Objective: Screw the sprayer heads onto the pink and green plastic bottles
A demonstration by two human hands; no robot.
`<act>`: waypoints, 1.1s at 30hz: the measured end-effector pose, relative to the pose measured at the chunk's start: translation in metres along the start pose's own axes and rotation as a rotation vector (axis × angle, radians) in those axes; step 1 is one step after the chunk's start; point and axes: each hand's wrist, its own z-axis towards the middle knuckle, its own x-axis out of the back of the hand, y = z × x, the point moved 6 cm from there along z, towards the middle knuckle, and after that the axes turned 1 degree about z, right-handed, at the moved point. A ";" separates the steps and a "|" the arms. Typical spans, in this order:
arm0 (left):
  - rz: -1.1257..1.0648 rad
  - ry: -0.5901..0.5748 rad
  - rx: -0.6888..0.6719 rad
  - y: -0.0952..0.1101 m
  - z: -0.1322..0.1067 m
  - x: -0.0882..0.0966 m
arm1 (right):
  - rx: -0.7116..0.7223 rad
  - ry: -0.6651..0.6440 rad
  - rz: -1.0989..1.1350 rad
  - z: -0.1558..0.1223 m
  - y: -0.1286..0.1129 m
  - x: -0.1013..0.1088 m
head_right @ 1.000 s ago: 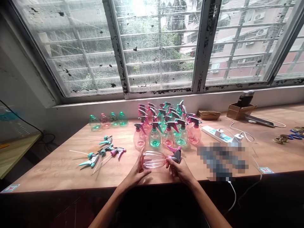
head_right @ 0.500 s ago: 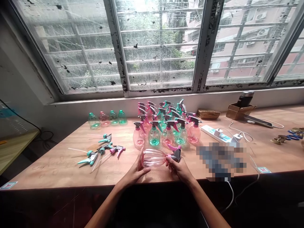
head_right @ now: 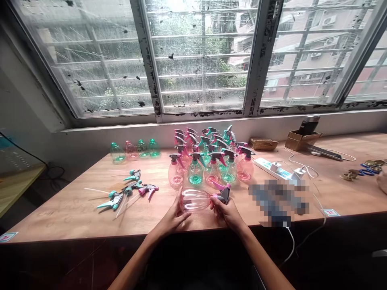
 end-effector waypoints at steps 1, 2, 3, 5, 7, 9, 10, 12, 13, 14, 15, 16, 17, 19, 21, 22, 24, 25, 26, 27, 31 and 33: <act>0.003 0.004 -0.007 0.001 0.000 0.000 | 0.001 0.000 -0.001 0.000 0.000 0.000; 0.004 0.004 -0.009 0.001 0.000 0.000 | 0.001 0.000 -0.003 0.000 0.001 0.001; 0.002 0.001 -0.007 0.001 -0.001 -0.001 | 0.002 0.000 -0.004 0.001 0.001 0.001; -0.008 -0.008 0.003 0.001 0.000 -0.002 | 0.003 0.001 -0.007 0.001 0.003 0.002; -0.022 -0.020 0.008 0.001 0.001 -0.003 | 0.001 0.000 -0.010 0.001 0.004 0.002; -0.032 -0.030 0.002 0.001 0.001 -0.003 | -0.002 0.000 -0.013 0.001 0.004 0.002; -0.032 -0.034 -0.001 0.001 0.002 -0.003 | -0.003 0.001 -0.014 0.001 0.004 0.002; -0.021 -0.031 -0.004 0.002 0.001 -0.002 | -0.004 0.003 -0.017 0.001 0.003 0.002; -0.011 -0.025 -0.004 0.002 0.000 -0.002 | -0.005 0.003 -0.019 0.001 0.003 0.002; 0.000 -0.018 -0.003 0.002 -0.001 -0.001 | -0.006 0.004 -0.022 0.001 0.002 0.001; 0.011 -0.013 0.000 0.001 -0.001 0.000 | -0.007 0.004 -0.026 0.001 0.002 0.001; 0.020 -0.008 0.005 0.001 -0.002 0.000 | -0.008 0.004 -0.029 0.002 0.002 0.000; 0.027 -0.003 0.012 0.000 -0.002 0.001 | -0.008 0.005 -0.033 0.002 0.001 0.000; 0.037 0.003 0.022 -0.003 -0.002 0.002 | -0.006 0.005 -0.038 0.002 0.001 -0.001; 0.044 0.000 0.021 -0.005 -0.001 0.002 | -0.004 0.003 -0.043 0.001 0.000 -0.002; 0.048 -0.005 0.015 -0.006 0.000 0.002 | -0.003 0.003 -0.046 0.001 0.000 -0.002; 0.062 -0.009 -0.003 -0.006 0.001 0.002 | -0.001 0.000 -0.052 0.000 0.000 -0.002; 0.073 -0.004 -0.015 -0.005 0.001 0.002 | 0.000 -0.001 -0.054 0.000 0.000 -0.002; 0.088 0.005 -0.027 -0.003 0.001 0.003 | 0.000 -0.003 -0.057 0.000 0.000 -0.002; 0.103 0.017 -0.038 -0.001 0.001 0.003 | -0.001 -0.006 -0.059 0.000 0.000 -0.003; 0.147 0.040 -0.041 0.003 0.000 0.004 | -0.009 -0.009 -0.066 0.000 0.002 -0.003; 0.150 0.037 -0.029 0.003 -0.001 0.004 | -0.014 -0.009 -0.067 0.000 0.002 -0.003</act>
